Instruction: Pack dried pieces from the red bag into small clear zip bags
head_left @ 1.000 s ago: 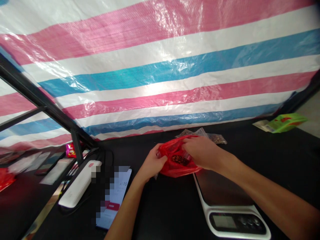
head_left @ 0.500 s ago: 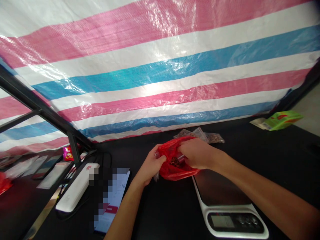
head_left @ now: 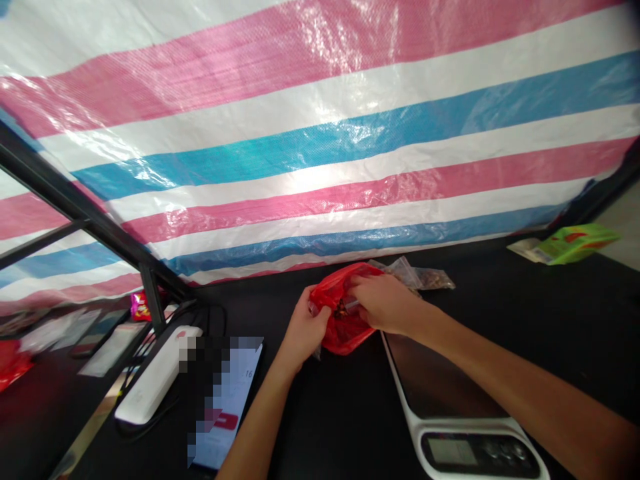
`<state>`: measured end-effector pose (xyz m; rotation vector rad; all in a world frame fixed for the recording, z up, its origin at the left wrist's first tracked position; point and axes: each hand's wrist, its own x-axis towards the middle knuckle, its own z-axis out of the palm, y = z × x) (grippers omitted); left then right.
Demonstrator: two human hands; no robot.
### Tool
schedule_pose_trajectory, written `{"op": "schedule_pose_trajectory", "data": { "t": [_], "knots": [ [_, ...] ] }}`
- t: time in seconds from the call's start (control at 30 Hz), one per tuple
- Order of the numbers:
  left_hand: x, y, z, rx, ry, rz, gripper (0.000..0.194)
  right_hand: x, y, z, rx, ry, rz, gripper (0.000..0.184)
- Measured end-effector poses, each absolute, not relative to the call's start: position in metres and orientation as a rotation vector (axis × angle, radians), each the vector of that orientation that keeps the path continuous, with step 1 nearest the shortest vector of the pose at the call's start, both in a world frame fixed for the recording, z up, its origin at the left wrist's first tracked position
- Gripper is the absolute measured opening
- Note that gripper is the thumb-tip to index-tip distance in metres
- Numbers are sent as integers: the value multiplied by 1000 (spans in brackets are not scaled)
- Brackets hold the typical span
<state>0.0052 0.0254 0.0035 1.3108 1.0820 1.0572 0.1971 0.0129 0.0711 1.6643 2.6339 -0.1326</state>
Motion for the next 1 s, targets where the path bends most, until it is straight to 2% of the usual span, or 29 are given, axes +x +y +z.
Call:
{"op": "schedule_pose_trajectory", "data": {
  "t": [0.13,0.4,0.53,1.0],
  "knots": [
    [10,21,7,1184,1104,1064,33,197,15,67,1662,2653,-173,33],
    [19,18,8,911,1016,1146,33,196,16,65,1683,2632,-217,21],
    [18,18,7,927,1011,1121,25,197,16,65,1681,2628,-231,18],
    [9,26,4,992,1004,1063,23,200,14,71,1672,2643,-251,19]
  ]
}}
